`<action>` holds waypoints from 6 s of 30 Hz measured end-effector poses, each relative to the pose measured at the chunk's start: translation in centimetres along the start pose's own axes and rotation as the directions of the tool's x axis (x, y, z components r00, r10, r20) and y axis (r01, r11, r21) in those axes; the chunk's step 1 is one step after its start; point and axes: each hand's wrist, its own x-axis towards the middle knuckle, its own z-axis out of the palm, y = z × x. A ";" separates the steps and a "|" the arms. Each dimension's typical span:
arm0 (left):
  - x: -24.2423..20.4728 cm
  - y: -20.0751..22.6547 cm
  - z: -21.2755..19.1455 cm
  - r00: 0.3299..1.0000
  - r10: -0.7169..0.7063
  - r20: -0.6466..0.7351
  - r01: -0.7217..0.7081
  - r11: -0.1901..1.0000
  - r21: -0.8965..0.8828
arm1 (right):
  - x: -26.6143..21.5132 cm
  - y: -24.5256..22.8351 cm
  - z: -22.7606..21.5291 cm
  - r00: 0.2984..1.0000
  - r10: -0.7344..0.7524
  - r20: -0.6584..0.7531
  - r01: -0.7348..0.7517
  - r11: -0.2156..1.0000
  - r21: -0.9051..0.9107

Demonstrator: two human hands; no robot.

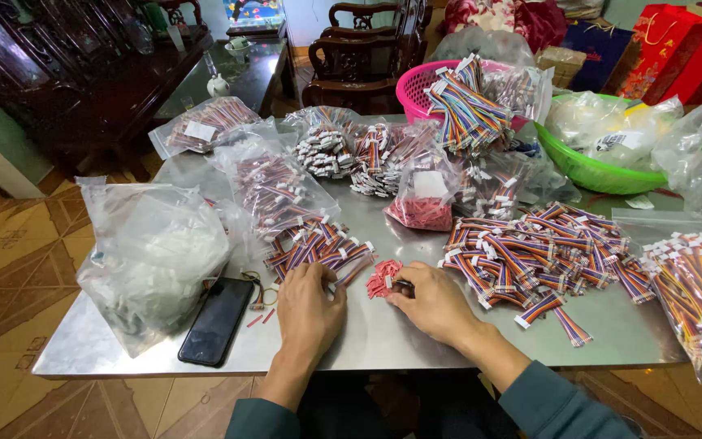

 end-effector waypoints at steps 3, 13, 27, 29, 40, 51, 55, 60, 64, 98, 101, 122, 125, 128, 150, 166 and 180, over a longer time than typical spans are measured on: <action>-0.2 0.6 -0.3 1.000 -0.024 -0.004 0.024 0.996 -0.090 | 0.5 0.5 0.6 1.000 0.012 0.029 -0.012 1.000 0.001; -1.4 3.6 -2.5 0.972 -0.208 -0.106 0.132 0.865 -0.485 | -0.9 0.0 -0.5 0.997 0.067 -0.028 -0.067 0.998 0.007; -5.0 6.7 0.1 0.881 -0.222 0.418 0.452 0.136 -0.881 | -5.4 -2.0 -1.9 0.889 -0.235 -0.392 0.333 0.921 0.203; -5.1 6.6 0.8 0.881 -0.219 0.420 0.446 0.088 -0.891 | -5.7 -2.2 -1.8 0.876 -0.275 -0.396 0.359 0.920 0.155; -5.6 7.2 0.7 0.815 -0.149 0.560 0.527 -0.210 -0.823 | -5.9 -2.5 -0.5 0.849 -0.308 -0.430 0.427 0.879 0.213; -5.1 7.1 0.5 0.834 -0.134 0.534 0.509 -0.184 -0.841 | -5.9 -2.7 -1.9 0.814 -0.376 -0.443 0.486 0.858 0.165; -5.3 7.4 0.2 0.835 -0.113 0.538 0.515 -0.181 -0.838 | -5.9 -2.6 -1.6 0.814 -0.393 -0.428 0.487 0.864 0.132; -5.5 7.5 0.5 0.835 -0.052 0.548 0.529 -0.201 -0.825 | -6.2 -2.8 -1.0 0.840 -0.316 -0.441 0.472 0.826 0.307; -5.7 6.6 2.0 0.830 -0.020 0.557 0.539 -0.228 -0.811 | -6.4 -2.5 -0.5 0.847 -0.340 -0.408 0.475 0.829 0.294; -0.1 6.7 0.3 0.970 0.217 0.111 -0.137 0.862 -0.488 | -4.9 3.4 -8.8 0.937 -0.308 -0.165 0.245 0.916 -0.317; 5.8 2.4 4.8 0.912 0.409 0.038 -0.410 0.905 0.116 | -4.2 3.9 -11.4 0.941 -0.145 -0.305 0.048 0.951 -0.304; 7.0 5.5 -4.2 0.858 0.447 -0.254 -0.475 0.878 -0.059 | -0.3 2.8 0.2 0.970 -0.241 -0.023 0.241 0.970 -0.011; 4.4 6.7 -6.4 0.894 0.270 -0.357 -0.382 0.876 -0.296 | -0.5 2.6 -0.1 0.977 -0.215 0.010 0.215 0.976 -0.024; 1.2 6.7 -6.6 0.938 -0.042 -0.344 -0.200 0.745 -0.637 | -1.2 1.9 -0.3 0.992 -0.124 -0.019 0.125 0.986 0.112; -6.2 7.3 1.4 0.890 -0.249 0.383 0.404 0.038 -0.914 | -6.8 -2.6 -2.6 0.839 -0.355 -0.413 0.430 0.897 0.104; -6.6 8.3 0.4 0.855 -0.094 0.509 0.493 -0.153 -0.856 | -6.7 -1.7 -1.3 0.852 -0.425 -0.306 0.505 0.822 0.265; -7.0 8.2 2.3 0.886 -0.214 0.412 0.414 -0.035 -0.910 | -6.2 -0.2 0.0 0.981 -0.121 -0.149 0.108 0.990 -0.093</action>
